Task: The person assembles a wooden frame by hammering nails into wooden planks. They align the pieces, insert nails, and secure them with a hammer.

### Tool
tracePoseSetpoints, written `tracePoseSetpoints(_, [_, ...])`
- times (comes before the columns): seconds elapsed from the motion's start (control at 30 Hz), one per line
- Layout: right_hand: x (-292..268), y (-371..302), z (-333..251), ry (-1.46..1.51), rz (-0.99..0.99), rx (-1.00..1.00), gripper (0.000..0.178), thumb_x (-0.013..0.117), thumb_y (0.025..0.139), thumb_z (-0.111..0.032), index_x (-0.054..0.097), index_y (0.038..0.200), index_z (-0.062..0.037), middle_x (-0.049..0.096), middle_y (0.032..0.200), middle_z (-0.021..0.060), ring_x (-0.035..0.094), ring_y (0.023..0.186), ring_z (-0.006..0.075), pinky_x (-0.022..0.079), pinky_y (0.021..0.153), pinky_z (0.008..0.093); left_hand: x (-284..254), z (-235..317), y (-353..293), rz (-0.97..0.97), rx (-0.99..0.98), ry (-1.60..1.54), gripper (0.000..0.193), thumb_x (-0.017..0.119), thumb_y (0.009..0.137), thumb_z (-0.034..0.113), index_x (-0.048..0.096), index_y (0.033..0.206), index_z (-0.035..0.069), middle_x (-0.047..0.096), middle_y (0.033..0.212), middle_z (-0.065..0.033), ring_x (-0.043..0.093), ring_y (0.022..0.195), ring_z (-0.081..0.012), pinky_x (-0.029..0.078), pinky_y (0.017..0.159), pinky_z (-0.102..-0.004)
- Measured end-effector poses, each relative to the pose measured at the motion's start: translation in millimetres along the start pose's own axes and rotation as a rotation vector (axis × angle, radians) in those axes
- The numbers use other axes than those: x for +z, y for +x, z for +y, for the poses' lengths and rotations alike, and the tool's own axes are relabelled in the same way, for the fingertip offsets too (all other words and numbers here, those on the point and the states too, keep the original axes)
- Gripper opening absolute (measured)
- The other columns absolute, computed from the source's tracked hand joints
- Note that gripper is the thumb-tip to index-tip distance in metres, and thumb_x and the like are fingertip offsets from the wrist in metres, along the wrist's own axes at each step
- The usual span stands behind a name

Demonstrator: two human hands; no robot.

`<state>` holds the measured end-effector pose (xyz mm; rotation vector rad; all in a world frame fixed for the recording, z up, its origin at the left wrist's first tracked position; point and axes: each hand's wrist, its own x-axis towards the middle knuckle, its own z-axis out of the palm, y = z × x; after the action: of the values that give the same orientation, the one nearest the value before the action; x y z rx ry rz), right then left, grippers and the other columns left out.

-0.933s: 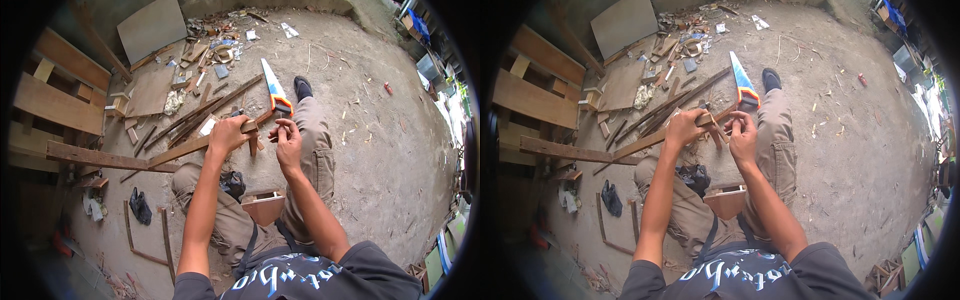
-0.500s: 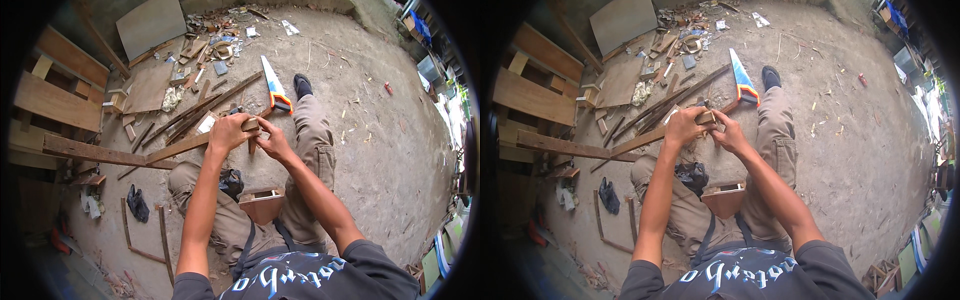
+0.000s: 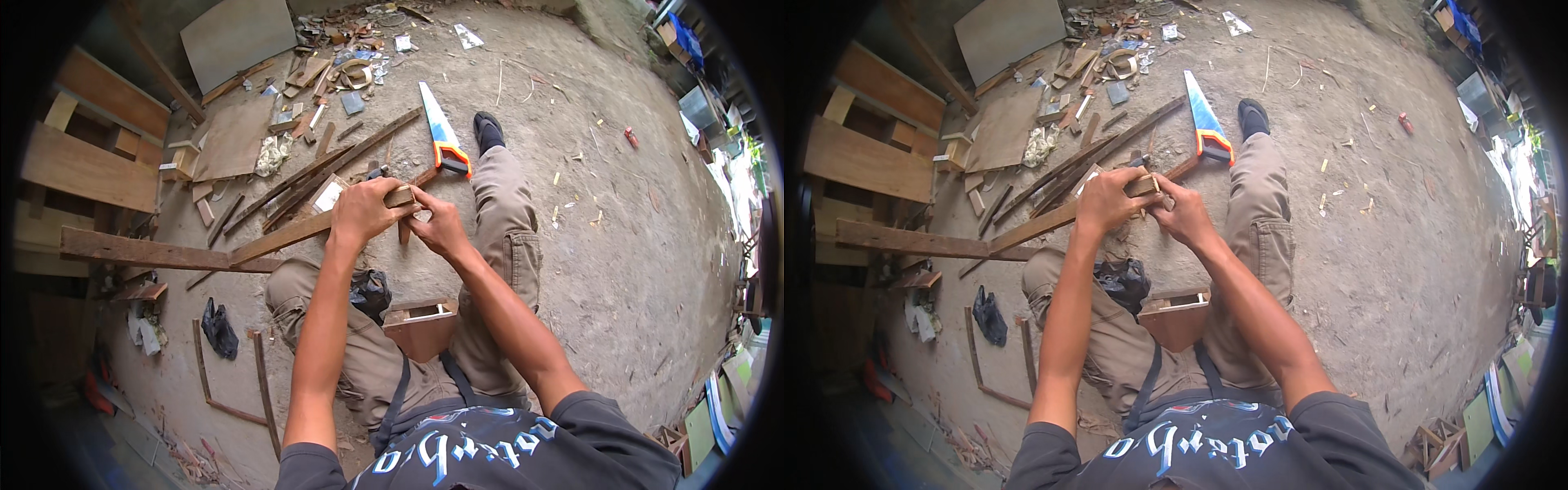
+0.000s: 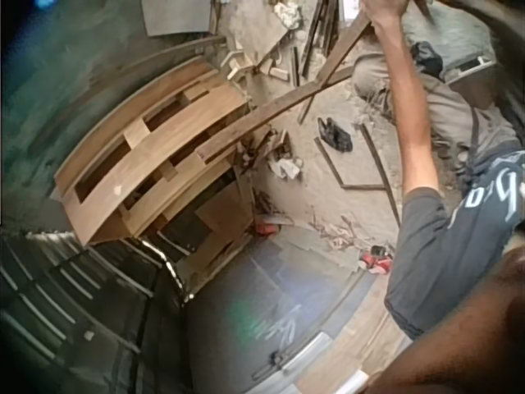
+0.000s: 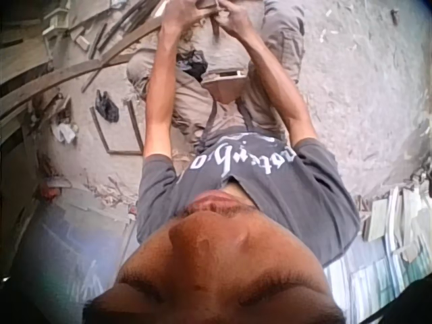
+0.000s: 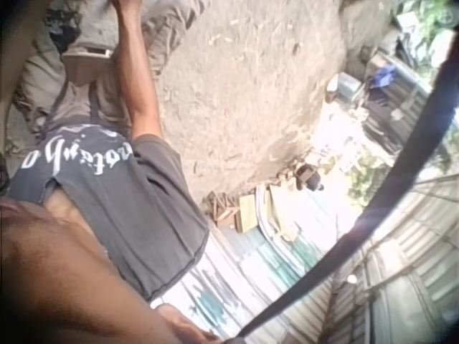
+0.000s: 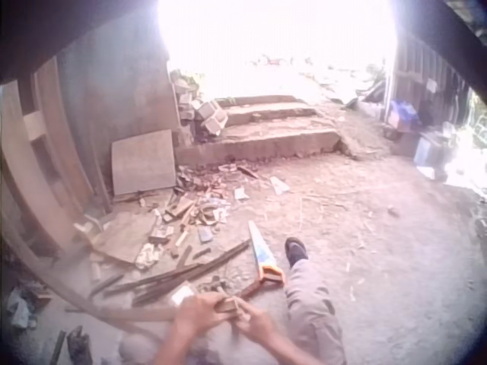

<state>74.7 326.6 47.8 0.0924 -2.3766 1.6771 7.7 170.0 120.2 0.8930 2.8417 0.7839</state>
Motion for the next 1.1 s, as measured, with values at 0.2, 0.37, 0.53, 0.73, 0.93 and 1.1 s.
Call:
tracePoseSetpoints(0.2, [0.9, 0.2, -5.8, -0.034, -0.013, -0.062, 0.052, 0.072, 0.081, -0.008, 0.057, 0.13, -0.0022, 0.068, 0.112, 0.0231, 0.065, 0.106, 0.0376, 0.054, 0.084, 0.0409, 1.3, -4.2, -4.2, 0.043, 0.032, -0.013, 0.044, 0.079, 0.073, 0.048, 0.075, 0.101, 0.015, 0.072, 0.089, -0.009, 0.07, 0.081, -0.0299, 0.055, 0.071, -0.0411])
tracePoseSetpoints(0.37, [5.5, 0.0, 3.1, -0.073, 0.009, -0.089, 0.053, 0.074, 0.079, -0.008, 0.057, 0.13, -0.0026, 0.066, 0.116, 0.0229, 0.065, 0.106, 0.0383, 0.054, 0.085, 0.0417, 2.1, -0.3, -4.9, 0.055, 0.023, -0.005, 0.042, 0.079, 0.074, 0.048, 0.075, 0.102, 0.017, 0.072, 0.089, -0.009, 0.07, 0.08, -0.0301, 0.056, 0.071, -0.041])
tracePoseSetpoints(0.53, [4.5, -2.4, -5.7, -0.064, 0.023, -0.109, 0.054, 0.074, 0.079, -0.009, 0.057, 0.13, -0.0011, 0.064, 0.12, 0.0238, 0.064, 0.106, 0.0395, 0.054, 0.087, 0.0419, 0.1, 2.4, -6.0, 0.037, -0.029, 0.003, 0.041, 0.079, 0.074, 0.047, 0.074, 0.103, 0.018, 0.072, 0.088, -0.011, 0.071, 0.079, -0.03, 0.056, 0.071, -0.0416])
tracePoseSetpoints(0.73, [13.0, -3.7, 4.2, -0.124, 0.062, -0.131, 0.055, 0.075, 0.077, -0.01, 0.056, 0.128, 0.0026, 0.062, 0.122, 0.0251, 0.064, 0.107, 0.0394, 0.054, 0.089, 0.0431, 2.2, -0.5, -6.1, 0.033, -0.029, 0.018, 0.041, 0.08, 0.074, 0.044, 0.073, 0.104, 0.016, 0.072, 0.085, -0.013, 0.07, 0.077, -0.0318, 0.054, 0.066, -0.0426])
tracePoseSetpoints(0.93, [16.2, -5.2, 6.3, -0.084, 0.096, -0.132, 0.057, 0.077, 0.074, -0.01, 0.058, 0.127, 0.002, 0.064, 0.123, 0.0206, 0.065, 0.103, 0.0369, 0.055, 0.087, 0.0408, 5.5, -0.6, -4.1, 0.056, 0.029, -0.033, 0.041, 0.082, 0.074, 0.038, 0.074, 0.105, 0.014, 0.072, 0.087, -0.0136, 0.07, 0.077, -0.0324, 0.055, 0.066, -0.0403])
tracePoseSetpoints(1.1, [17.7, -9.1, 5.3, -0.095, 0.113, -0.09, 0.057, 0.079, 0.072, -0.014, 0.059, 0.122, 0.0043, 0.064, 0.119, 0.0243, 0.063, 0.111, 0.0371, 0.053, 0.094, 0.0417, 7.9, -3.0, -2.3, 0.056, 0.043, -0.086, 0.041, 0.085, 0.071, 0.03, 0.074, 0.106, 0.01, 0.073, 0.09, -0.0151, 0.072, 0.078, -0.03, 0.055, 0.068, -0.0354])
